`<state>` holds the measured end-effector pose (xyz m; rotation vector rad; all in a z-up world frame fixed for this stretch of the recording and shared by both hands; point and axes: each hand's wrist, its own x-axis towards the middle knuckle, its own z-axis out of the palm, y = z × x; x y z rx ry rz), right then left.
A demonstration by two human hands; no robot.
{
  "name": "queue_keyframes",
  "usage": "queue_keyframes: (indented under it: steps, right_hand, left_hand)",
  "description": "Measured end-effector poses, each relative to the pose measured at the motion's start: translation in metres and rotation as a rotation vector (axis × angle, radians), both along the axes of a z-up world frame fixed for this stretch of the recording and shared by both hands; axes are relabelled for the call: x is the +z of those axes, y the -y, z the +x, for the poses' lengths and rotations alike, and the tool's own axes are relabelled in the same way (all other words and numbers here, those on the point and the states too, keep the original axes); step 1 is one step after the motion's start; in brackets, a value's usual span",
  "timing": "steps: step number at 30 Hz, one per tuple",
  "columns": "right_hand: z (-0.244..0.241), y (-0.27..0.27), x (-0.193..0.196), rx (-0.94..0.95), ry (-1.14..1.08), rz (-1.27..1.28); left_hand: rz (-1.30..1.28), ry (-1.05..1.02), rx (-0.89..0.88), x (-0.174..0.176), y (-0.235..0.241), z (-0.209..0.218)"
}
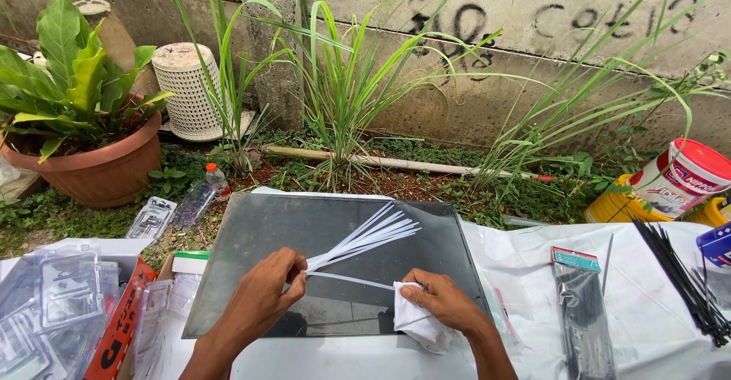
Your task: The person sits on the ground outdoors and repeatedly wipes white cable ties with a white cloth. They pick up individual ties from a box, wipe them, and place them on a dark rectangular board. The person also wipes the board surface with the cloth.
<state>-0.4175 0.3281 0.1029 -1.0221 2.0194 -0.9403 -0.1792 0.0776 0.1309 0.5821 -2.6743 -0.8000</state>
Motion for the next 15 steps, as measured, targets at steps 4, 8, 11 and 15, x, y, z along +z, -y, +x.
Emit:
queue_keyframes:
  steps: [4,8,11,15]
  right_hand:
    - [-0.020,-0.015,-0.025,-0.159,0.009,0.013]
    - [-0.034,-0.028,-0.029,-0.264,-0.165,0.053]
    - [-0.030,-0.022,-0.011,-0.383,-0.292,0.175]
    - [-0.003,0.006,0.010,-0.459,-0.345,-0.149]
  left_hand:
    - [0.149,0.118,0.089,0.008,0.014,0.011]
    - [0.133,0.124,0.074,0.003,0.023,0.016]
    - [0.090,0.184,0.073,-0.018,0.027,0.008]
    - [0.049,0.242,0.007,-0.036,0.011,-0.013]
